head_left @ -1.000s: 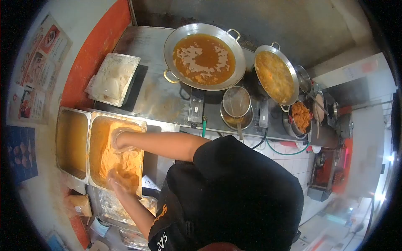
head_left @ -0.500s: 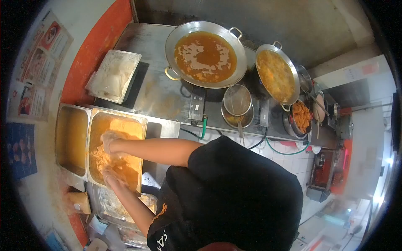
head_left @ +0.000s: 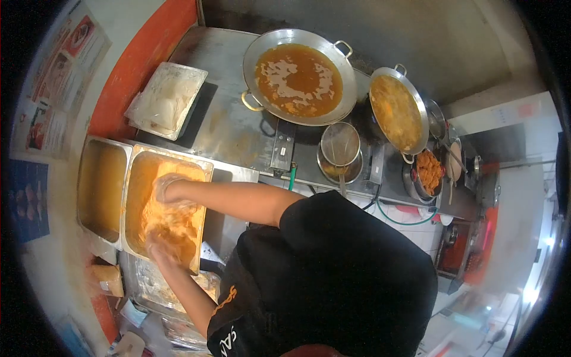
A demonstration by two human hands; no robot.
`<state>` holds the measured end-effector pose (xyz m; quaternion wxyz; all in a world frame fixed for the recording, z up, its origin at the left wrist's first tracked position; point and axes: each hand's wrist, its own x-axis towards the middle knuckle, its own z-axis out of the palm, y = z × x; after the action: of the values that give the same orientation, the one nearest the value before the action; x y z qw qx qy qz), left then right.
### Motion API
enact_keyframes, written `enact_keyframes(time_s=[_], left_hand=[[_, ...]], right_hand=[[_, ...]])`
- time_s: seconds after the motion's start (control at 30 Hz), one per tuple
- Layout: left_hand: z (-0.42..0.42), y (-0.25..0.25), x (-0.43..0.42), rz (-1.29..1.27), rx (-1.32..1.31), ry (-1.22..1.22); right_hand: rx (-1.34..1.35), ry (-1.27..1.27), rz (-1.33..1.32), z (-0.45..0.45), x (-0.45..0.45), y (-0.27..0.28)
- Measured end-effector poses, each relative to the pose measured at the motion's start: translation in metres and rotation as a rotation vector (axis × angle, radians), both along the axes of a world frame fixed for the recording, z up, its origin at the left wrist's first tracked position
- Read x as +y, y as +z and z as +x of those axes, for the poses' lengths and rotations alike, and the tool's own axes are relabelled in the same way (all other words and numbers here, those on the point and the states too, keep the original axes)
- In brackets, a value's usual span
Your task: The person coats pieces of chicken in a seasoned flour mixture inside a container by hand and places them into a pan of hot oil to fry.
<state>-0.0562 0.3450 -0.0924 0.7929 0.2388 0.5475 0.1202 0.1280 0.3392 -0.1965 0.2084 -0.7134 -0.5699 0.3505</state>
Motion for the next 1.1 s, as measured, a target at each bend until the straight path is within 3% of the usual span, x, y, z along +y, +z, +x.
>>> enact_keyframes(time_s=[0.07,0.13,0.23,0.33,0.4,0.43,0.47,0.5,0.53,0.6,0.67,0.73,0.8,0.83,0.9,0.93,1.0,1.1], left_hand=[[0.008,-0.029,-0.002,0.020,0.102,0.052],[0.015,-0.058,-0.003,0.049,0.200,0.103],[0.017,-0.082,-0.006,0.192,-0.104,0.023],[0.018,-0.060,-0.005,0.166,-0.076,0.136],[-0.009,-0.088,0.012,0.364,-0.003,0.315],[0.000,-0.056,0.005,0.325,0.044,0.326],[-0.014,-0.103,0.020,0.485,0.118,0.250],[0.013,-0.060,0.012,0.329,0.233,0.349],[0.022,-0.047,0.009,0.395,0.083,0.351],[0.031,-0.082,0.028,0.334,0.097,0.383],[0.031,-0.082,0.031,0.303,-0.002,0.443],[0.030,-0.089,0.033,0.274,-0.099,0.469],[0.015,-0.108,0.036,0.223,-0.032,0.386],[0.009,-0.096,0.028,0.210,-0.023,0.392],[0.002,-0.053,0.009,0.431,0.219,0.173],[0.000,-0.060,0.006,0.422,0.222,0.178],[-0.002,-0.073,0.005,0.164,0.227,-0.120],[0.015,-0.071,-0.012,0.151,0.099,0.072]], right_hand=[[-0.167,0.081,-0.201,-0.008,-0.014,-0.012],[-0.142,0.073,-0.196,-0.030,-0.023,0.012],[0.035,-0.007,-0.160,-0.057,-0.024,0.027],[0.197,-0.094,-0.090,-0.041,-0.029,0.032],[0.237,-0.040,-0.163,-0.026,-0.014,0.045],[0.209,-0.059,-0.227,-0.010,-0.006,0.052],[0.167,-0.104,-0.268,-0.001,0.004,0.058],[0.118,-0.125,-0.334,0.005,0.019,0.063],[0.171,-0.303,-0.145,-0.006,0.016,0.066],[0.071,-0.178,-0.161,-0.024,0.032,0.064],[-0.019,0.057,-0.360,-0.039,0.041,0.060],[-0.042,0.041,-0.225,-0.039,0.029,0.044],[0.134,0.110,-0.081,-0.019,0.009,0.062],[0.197,0.135,-0.041,-0.008,-0.002,0.073],[0.206,0.010,-0.065,0.017,-0.021,0.094],[0.206,0.016,-0.075,0.019,-0.027,0.081],[0.254,-0.126,-0.313,0.016,-0.039,0.057],[0.047,-0.045,-0.316,-0.015,-0.034,0.068]])
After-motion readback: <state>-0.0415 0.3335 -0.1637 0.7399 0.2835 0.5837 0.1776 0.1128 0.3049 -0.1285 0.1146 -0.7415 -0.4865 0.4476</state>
